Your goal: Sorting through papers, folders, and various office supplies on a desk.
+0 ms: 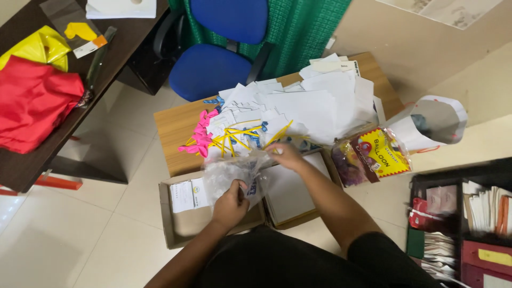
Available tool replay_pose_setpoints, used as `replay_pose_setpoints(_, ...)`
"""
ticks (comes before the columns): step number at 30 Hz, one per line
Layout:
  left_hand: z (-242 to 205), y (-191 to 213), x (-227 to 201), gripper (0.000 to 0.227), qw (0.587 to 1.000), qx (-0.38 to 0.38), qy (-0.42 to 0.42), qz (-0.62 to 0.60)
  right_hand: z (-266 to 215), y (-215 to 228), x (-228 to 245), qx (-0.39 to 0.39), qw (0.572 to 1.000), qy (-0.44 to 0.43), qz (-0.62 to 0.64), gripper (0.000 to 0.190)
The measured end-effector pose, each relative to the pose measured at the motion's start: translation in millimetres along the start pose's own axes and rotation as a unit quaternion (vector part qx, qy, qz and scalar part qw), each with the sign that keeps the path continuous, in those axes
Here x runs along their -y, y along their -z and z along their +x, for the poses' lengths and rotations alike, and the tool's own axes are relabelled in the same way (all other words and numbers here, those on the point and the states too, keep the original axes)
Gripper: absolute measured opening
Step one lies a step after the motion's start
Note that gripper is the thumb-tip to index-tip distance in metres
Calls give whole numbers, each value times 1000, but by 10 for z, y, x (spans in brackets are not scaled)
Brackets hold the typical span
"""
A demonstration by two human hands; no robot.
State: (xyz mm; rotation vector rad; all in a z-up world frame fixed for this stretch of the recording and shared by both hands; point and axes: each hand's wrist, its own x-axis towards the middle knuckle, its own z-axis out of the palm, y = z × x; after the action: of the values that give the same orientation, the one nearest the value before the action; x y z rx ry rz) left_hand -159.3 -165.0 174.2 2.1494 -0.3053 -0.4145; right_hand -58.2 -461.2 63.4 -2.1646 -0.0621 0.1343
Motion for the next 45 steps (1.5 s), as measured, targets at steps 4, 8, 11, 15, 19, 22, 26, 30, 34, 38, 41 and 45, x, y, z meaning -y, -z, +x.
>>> replay_pose_setpoints(4, -48, 70, -17, 39, 1000, 12, 19, -4, 178, -487, -423, 21, 998, -64, 0, 31)
replay_pose_setpoints(8, -88, 62, 76, 39, 1000, 1, 12, -13, 197, -547, -380, 45, 990, -100, -86, 32)
replay_pose_setpoints(11, -123, 81, 103, 40, 1000, 9, 10, -18, 130, -417, -90, -20, 990, -134, -30, 29)
replay_pose_setpoints(15, -150, 100, 111, 42, 999, 23, -29, -18, -40, -30, 431, -144, 987, -36, 67, 23)
replay_pose_setpoints(19, -94, 309, -223, 50, 999, 24, -25, -4, -363, 296, 1093, -158, 945, -10, 286, 21)
replay_pose_setpoints(22, 56, 349, -339, 33, 995, -38, -43, -86, -549, 440, 1442, -134, 843, -28, 519, 20)
replay_pose_setpoints(26, 289, 404, -527, 42, 951, -95, -216, -198, -711, 451, 1600, -148, 877, 6, 457, 17)
replay_pose_setpoints(30, 587, 240, -484, 69, 911, 30, 3, -411, -800, 449, 1691, -155, 941, 47, 298, 15)
replay_pose_setpoints(34, 743, -6, -172, 81, 930, -23, -45, -363, -908, 496, 1884, -177, 956, 58, 228, 13)
replay_pose_setpoints(38, 675, 171, -404, 59, 903, -32, -73, -422, -999, 554, 2048, -185, 966, 118, 139, 14)
replay_pose_setpoints(41, 583, 339, -719, 38, 909, -31, -99, -404, -1070, 574, 2116, -174, 973, 58, 141, 17)
replay_pose_setpoints(45, 601, 406, -805, 20, 929, -94, -71, -352, -1085, 539, 1910, -170, 972, 10, 160, 24)
